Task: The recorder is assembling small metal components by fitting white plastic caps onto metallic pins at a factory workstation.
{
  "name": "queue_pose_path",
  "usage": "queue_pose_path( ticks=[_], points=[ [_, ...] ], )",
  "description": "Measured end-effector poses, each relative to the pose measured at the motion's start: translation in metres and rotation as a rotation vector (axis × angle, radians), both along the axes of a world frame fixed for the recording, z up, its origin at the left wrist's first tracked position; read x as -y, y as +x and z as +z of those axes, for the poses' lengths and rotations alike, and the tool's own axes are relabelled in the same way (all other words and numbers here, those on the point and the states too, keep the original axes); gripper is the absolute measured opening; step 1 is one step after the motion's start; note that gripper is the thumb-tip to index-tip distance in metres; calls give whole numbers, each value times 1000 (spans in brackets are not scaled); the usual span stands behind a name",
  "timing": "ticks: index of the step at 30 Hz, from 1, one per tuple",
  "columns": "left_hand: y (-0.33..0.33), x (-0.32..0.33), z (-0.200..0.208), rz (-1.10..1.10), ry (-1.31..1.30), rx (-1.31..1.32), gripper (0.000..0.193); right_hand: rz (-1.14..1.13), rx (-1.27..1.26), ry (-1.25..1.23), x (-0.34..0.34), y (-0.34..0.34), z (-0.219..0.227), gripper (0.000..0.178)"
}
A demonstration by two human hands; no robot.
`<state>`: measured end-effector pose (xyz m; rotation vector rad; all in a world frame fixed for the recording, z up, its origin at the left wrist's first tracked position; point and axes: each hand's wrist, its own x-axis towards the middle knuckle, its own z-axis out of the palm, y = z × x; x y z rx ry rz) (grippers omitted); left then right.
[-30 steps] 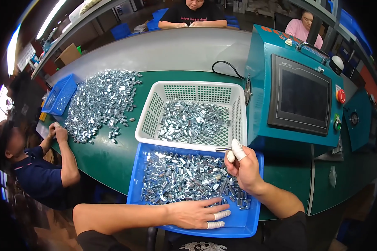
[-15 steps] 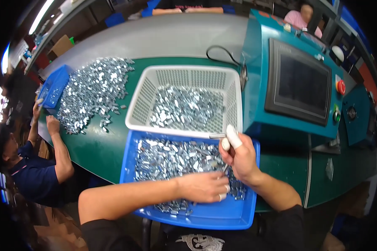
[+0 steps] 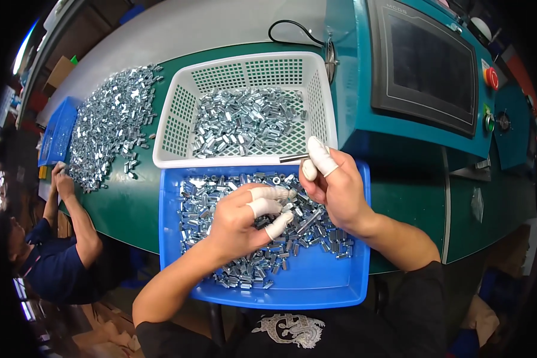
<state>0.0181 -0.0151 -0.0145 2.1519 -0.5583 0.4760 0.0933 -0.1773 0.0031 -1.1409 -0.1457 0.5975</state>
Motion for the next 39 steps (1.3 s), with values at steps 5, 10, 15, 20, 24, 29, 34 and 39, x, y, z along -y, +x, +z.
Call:
queue_pose_path(
  ticks=[5, 10, 15, 20, 24, 29, 34, 39],
  points=[
    [-11, -9, 14, 78, -320, -334, 17, 6, 56, -59, 1, -5, 3, 41],
    [-17, -10, 27, 133, -813, -636, 21, 9, 170, -151, 0, -9, 5, 42],
    [-16, -9, 23, 118, -839, -613, 23, 174, 354, -216, 0, -11, 1, 37],
    [-18, -8, 34, 204, -756, -752, 21, 268, 260, -198, 2, -9, -1, 32],
    [-21, -1, 33, 226, -851, -731, 17, 266, 326, -236, 1, -12, 0, 31],
    [-18, 3, 18, 196, -470, -380, 18, 285, 352, -194, 2, -15, -5, 37],
    [-15, 1, 12, 192, -336, -120, 35, 343, 203, -239, 1, -11, 2, 40],
    [-17, -10, 16, 224, -227, -222, 53, 320, 60, -121, 4, -6, -3, 40]
  ],
)
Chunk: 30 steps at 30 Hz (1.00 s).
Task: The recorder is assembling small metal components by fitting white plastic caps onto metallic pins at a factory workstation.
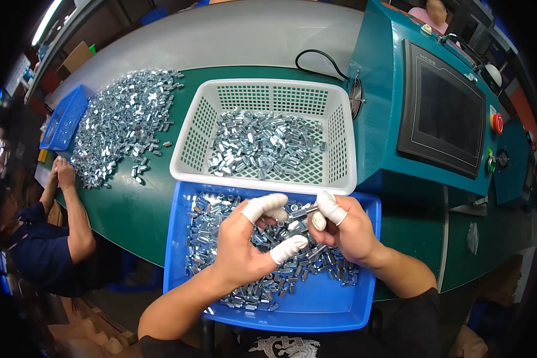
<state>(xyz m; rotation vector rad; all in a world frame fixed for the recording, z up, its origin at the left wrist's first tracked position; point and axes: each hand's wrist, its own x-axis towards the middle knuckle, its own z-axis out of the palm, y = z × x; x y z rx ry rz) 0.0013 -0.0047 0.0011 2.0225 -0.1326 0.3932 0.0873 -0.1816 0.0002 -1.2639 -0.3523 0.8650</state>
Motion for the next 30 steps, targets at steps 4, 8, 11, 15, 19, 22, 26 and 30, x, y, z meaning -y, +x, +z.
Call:
queue_pose_path(
  ticks=[4, 8, 11, 15, 19, 22, 26, 30],
  points=[
    [-1, 2, -4, -5, 99, 34, 41, 18, -229, 27, -2, 1, 4, 42],
    [-3, 11, -2, 26, 121, 107, 35, 129, -406, 113, 2, 5, 1, 44],
    [-4, 11, 0, 12, 130, 146, 38, 162, -423, 129, 2, 7, -3, 47],
    [-3, 8, -2, 2, 146, 219, 40, 177, -477, 106, 0, 7, 3, 52],
    [-1, 9, -1, 33, 155, 313, 36, 197, -468, 69, -1, 6, 5, 52],
    [2, 11, 0, 43, 139, 355, 30, 179, -479, -23, -2, 5, 7, 52],
    [3, 11, 0, 55, 145, 364, 26, 293, -422, -5, 2, 4, 3, 50],
    [1, 10, 0, 36, 143, 379, 25, 352, -377, -33, 3, 2, 3, 50]
  ],
)
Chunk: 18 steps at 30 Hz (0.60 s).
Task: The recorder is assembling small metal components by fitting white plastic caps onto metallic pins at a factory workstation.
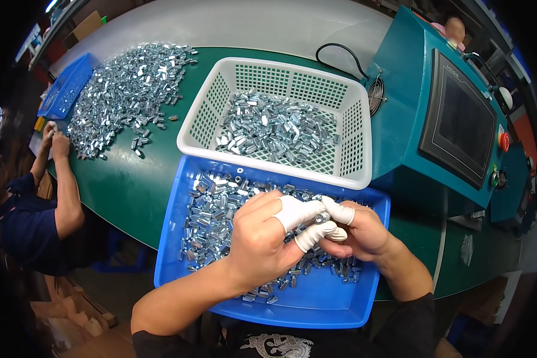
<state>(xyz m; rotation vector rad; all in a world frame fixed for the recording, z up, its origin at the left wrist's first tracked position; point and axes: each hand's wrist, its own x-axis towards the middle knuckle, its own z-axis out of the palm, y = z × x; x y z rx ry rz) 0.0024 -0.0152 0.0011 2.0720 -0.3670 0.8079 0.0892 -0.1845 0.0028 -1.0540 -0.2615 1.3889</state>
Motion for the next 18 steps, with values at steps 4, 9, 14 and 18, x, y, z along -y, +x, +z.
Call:
queue_pose_path(
  ticks=[4, 9, 14, 18],
  points=[
    [0, -1, 1, -5, -6, -66, 24, 2, 23, -13, -3, 2, 3, 50],
    [7, -9, 4, -1, -36, -105, 23, -295, 46, -83, -7, 3, 5, 52],
    [25, -42, -6, 268, -411, -269, 36, -501, 239, -56, -10, 4, 1, 55],
    [21, -39, 2, 326, -139, -210, 39, -535, 276, -81, -11, -3, 5, 53]
  ],
)
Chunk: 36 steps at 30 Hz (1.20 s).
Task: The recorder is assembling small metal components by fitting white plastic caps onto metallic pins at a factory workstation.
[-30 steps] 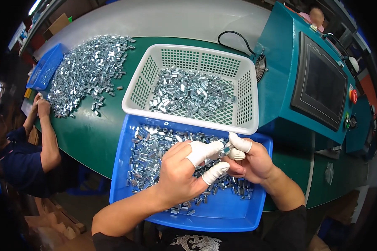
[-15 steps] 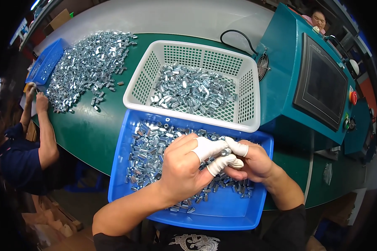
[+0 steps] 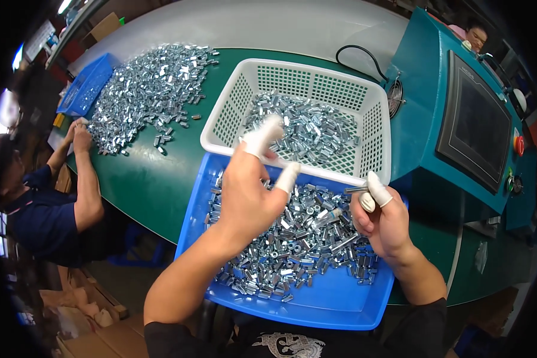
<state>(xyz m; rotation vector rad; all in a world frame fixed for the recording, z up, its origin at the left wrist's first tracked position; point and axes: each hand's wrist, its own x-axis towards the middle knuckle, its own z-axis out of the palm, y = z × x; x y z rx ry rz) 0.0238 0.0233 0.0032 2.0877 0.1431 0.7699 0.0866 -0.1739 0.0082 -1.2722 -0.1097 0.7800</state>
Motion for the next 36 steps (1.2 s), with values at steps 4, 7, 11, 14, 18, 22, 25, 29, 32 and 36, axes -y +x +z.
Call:
queue_pose_path(
  ticks=[4, 7, 11, 14, 18, 22, 25, 29, 32, 36],
  points=[
    [-20, 24, -9, -331, 592, -261, 35, 14, 59, 11, 5, -1, -5, 45],
    [-26, 41, -21, -352, 688, -296, 40, 28, 75, 36, 7, -1, -8, 42],
    [-21, 42, -25, -394, 670, -286, 32, 36, 80, 41, 9, -1, -9, 41],
    [-21, 41, -22, -402, 583, -344, 25, 8, 57, 39, 6, -2, -7, 41],
    [-17, 32, -18, -367, 328, -285, 23, 12, 73, 75, 9, 1, -8, 40],
    [-14, 28, -10, -337, 261, -140, 28, 18, 225, 40, 10, 2, -10, 40],
    [-17, 28, -8, -301, 293, -191, 28, 11, 271, 51, 10, 3, -11, 41],
    [-18, 25, -8, -278, 269, -231, 27, -28, 245, 54, 10, 3, -8, 41],
    [-18, 24, -8, -289, 278, -192, 27, -39, 285, 50, 9, 1, -12, 41],
    [-16, 24, -5, -287, 266, -208, 25, -65, 319, 33, 8, 2, -10, 43]
  ],
)
